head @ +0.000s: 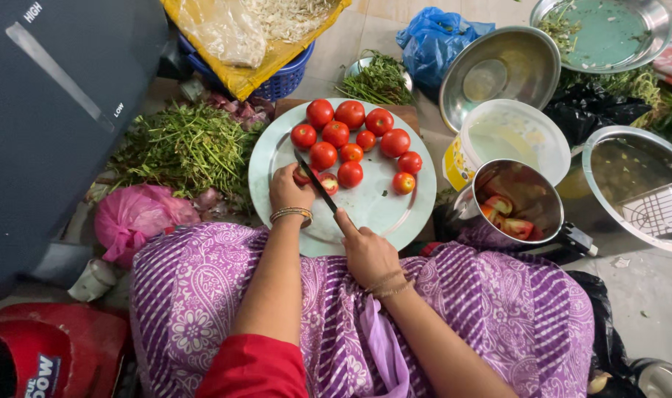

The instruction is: The person cuts tomatoes with a knife and places the tomato pieces into a metal jar by hand.

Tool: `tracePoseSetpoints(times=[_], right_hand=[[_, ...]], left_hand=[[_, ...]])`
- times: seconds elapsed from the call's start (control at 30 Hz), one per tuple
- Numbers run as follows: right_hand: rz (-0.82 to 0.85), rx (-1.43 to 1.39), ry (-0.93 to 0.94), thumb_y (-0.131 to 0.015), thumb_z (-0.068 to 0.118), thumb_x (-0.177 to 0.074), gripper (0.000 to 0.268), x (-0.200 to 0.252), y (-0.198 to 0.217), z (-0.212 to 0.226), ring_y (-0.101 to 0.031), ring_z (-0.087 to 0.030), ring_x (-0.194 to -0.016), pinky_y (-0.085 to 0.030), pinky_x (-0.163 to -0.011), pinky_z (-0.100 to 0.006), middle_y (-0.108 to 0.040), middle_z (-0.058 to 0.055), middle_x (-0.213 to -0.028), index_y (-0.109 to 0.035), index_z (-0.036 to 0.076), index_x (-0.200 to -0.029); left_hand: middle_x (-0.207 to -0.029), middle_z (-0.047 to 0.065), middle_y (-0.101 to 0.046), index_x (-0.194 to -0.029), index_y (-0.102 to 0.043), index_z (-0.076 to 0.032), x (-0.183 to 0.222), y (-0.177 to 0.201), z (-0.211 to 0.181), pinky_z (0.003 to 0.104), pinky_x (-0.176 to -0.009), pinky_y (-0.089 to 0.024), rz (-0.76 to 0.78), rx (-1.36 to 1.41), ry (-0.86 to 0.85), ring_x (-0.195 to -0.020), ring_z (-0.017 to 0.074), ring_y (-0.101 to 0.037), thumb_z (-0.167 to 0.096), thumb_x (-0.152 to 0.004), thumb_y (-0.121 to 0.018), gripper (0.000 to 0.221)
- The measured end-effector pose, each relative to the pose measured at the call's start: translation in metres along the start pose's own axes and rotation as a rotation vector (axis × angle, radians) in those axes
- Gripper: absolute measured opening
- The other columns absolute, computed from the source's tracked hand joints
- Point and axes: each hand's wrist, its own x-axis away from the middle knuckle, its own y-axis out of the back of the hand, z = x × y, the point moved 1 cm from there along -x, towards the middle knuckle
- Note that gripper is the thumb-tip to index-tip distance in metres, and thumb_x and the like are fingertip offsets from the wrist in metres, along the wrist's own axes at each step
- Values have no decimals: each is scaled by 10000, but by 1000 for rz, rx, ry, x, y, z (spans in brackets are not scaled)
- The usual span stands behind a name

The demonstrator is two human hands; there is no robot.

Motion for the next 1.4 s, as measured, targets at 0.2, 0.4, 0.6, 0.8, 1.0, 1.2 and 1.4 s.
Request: tracePoseSetpoints(times=[0.2,0.4,0.6,0.8,1.0,1.2,1.4], right_hand=[[68,23,-27,-565,269,-974,619,-11,-3,2,-708,-413,-810,-560,-702,-536,-702,-161,-970,-356,323,-1554],[100,89,-5,-480,115,-964,711,-19,-17,-2,-721,-409,-868,-575,-753,-512,-686,-198,-1088,-269,301,-1617],[168,78,-21,-479,149,-962,690,-8,0,6,-713,-416,-887,-567,-773,-506,-672,-217,-1103,-265,275,-1605],[250,152,-89,-495,254,-980,610,29,50,-1,-726,-367,-884,-583,-768,-488,-705,-133,-1042,-334,337,-1562],[173,-234,90,-638,272,-921,501,35,83,-49,-749,-363,-965,-572,-855,-441,-752,-179,-1112,-594,291,-1419],[-193,-495,-114,-654,238,-912,566,36,69,-56,-784,-322,-897,-584,-795,-400,-736,-229,-962,-535,244,-1465],[-120,-347,-137,-654,248,-918,597,31,43,-55,-738,-360,-783,-570,-725,-436,-728,-203,-863,-504,304,-1494]], left_hand=[[-1187,149,-673,-1224,-679,-50,-1,-2,8,445,-1018,-480,17,-20,-53,-1150,361,-595,-54,-726,-787,509],[-1214,136,-677,-1242,-683,-72,1,7,-5,444,-1017,-484,42,-93,-18,-1160,361,-589,-87,-742,-814,517],[-1240,77,-683,-1258,-688,-124,6,28,-25,434,-1041,-480,119,-195,62,-1215,326,-574,-153,-804,-805,469],[-1427,68,-582,-1409,-555,-88,5,18,-24,520,-984,-434,70,-271,-98,-1308,313,-492,-142,-779,-755,663],[-1331,84,-567,-1356,-606,-180,15,42,-44,501,-1050,-431,260,-344,-60,-1304,304,-482,-209,-796,-768,584],[-1312,45,-562,-1266,-628,-201,21,44,-64,530,-1026,-405,297,-406,-150,-1276,272,-493,-228,-687,-831,615],[-1255,47,-605,-1250,-644,-225,23,35,-63,510,-1029,-437,430,-457,-191,-1252,272,-536,-264,-772,-817,510]])
